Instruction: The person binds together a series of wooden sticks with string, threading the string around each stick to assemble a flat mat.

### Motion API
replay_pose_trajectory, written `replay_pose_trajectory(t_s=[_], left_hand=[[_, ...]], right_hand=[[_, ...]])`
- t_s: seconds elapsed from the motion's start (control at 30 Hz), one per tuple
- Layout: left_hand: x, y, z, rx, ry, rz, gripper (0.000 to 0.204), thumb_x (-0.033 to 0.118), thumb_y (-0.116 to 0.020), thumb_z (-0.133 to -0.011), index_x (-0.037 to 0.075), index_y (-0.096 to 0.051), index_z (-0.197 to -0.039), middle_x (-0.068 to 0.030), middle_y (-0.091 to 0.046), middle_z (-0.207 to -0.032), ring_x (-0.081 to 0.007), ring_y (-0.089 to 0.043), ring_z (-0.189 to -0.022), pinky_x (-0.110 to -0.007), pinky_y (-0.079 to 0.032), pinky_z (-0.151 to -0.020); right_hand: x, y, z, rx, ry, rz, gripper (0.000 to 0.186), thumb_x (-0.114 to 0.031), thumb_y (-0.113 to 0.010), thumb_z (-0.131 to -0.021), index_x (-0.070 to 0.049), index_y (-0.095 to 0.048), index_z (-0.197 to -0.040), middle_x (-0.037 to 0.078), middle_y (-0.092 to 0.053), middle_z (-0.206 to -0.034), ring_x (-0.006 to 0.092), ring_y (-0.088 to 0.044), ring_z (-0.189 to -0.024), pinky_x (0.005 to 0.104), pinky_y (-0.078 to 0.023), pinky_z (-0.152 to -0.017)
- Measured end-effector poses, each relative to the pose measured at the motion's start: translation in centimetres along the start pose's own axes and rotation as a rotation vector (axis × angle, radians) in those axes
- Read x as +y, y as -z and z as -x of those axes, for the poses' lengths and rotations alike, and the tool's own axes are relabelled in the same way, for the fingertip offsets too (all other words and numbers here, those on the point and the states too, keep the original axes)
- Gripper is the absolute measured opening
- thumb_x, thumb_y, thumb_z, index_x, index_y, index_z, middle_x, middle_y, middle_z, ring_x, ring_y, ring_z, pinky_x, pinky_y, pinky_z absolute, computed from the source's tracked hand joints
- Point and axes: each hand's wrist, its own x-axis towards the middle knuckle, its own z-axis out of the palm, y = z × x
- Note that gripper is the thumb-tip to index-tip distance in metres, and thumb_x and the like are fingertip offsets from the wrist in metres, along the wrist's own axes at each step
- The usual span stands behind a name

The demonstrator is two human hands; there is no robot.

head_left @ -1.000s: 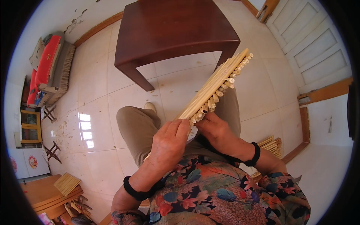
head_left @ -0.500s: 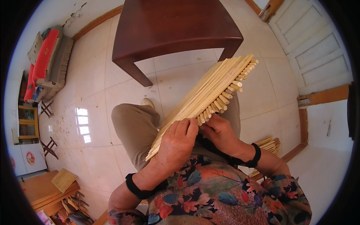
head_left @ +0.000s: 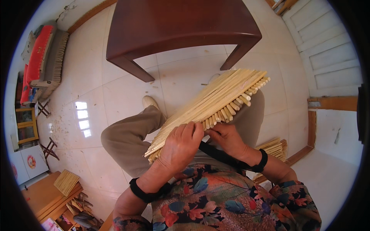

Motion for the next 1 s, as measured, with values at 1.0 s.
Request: replay_pose_trajectory(t_s=[1.0], left_hand=[[-1.5,-0.3,0.7,-0.040,0.233,0.203,0.042,0.010,-0.070,-0.073,-0.006,-0.060,-0.111,-0.0199,-0.063,-0.107,-0.0340,-0.063,-0.092,-0.042,-0.054,-0.080]], right_hand=[[2.0,0.1,0.6,-0.067,-0.192,-0.013,0.003,-0.005,-0.063,-0.094,-0.004,-0.066,-0.094,0.007,-0.062,-0.066,0.0169,-0.063,-0.058,0.0306,-0.050,-0.054]])
